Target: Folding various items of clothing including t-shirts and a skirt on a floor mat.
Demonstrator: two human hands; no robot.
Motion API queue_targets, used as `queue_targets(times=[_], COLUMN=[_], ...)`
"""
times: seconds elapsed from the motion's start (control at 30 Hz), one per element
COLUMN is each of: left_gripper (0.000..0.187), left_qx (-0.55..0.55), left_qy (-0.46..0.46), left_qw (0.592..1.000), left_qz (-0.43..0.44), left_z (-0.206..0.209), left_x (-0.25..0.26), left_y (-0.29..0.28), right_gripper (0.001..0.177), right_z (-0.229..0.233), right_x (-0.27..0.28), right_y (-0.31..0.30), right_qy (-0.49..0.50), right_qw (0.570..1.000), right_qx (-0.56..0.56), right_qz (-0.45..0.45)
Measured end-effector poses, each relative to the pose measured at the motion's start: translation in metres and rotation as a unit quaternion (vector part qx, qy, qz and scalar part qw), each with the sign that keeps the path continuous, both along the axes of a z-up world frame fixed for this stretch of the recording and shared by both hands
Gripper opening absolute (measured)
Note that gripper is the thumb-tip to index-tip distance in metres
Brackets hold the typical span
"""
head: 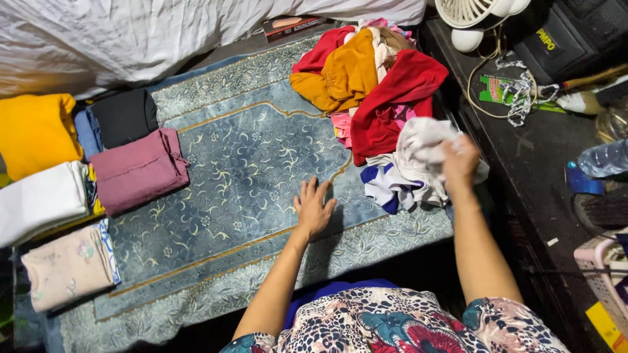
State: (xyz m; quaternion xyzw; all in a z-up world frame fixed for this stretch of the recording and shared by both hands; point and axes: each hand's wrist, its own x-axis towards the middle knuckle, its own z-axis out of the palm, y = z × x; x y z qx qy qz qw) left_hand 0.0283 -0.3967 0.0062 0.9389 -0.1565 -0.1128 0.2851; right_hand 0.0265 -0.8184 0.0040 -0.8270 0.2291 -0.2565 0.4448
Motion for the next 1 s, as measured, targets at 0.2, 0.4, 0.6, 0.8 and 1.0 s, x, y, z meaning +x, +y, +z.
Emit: queue_targets(times=[0.2,0.4,0.6,0.8,1.0], left_gripper=[0.084,0.097,0.039,0.071,0.107], left_qx=[-0.281,-0.561,-0.573,-0.244,0.002], left_qy=[0.041,0.122,0.057,0.065,0.012], left_qw=[0.959,0.818,0.799,0.918,0.972], left_qz=[-0.01,-0.029,0.172,0.305,0.235], left_z=[0.125,0.188,0.143,0.068,0.068], left_x=[0.005,0.016,0.037,0.034,0.01], left_y=[-0.03,-0.036,0.054,0.142,0.116], right_gripper=[0.039,0.045,0.053,0.075,0.038], right_z=[0.206,0.2,0.157,0.126,0.018], right_x=[-0.004,0.005,0.009,-0.032,-0.044], right_y=[0.067,0.133,0.197,0.201,0.134], right_qy=[-0.188,-0.073,0.059,0.207,0.156], right_qw=[0.832,0.811,0.76,0.92,0.963], right_qx=[0.491,0.52,0.544,-0.249,-0.201], right_qz=[0.176,0.258,0.35,0.219,0.084])
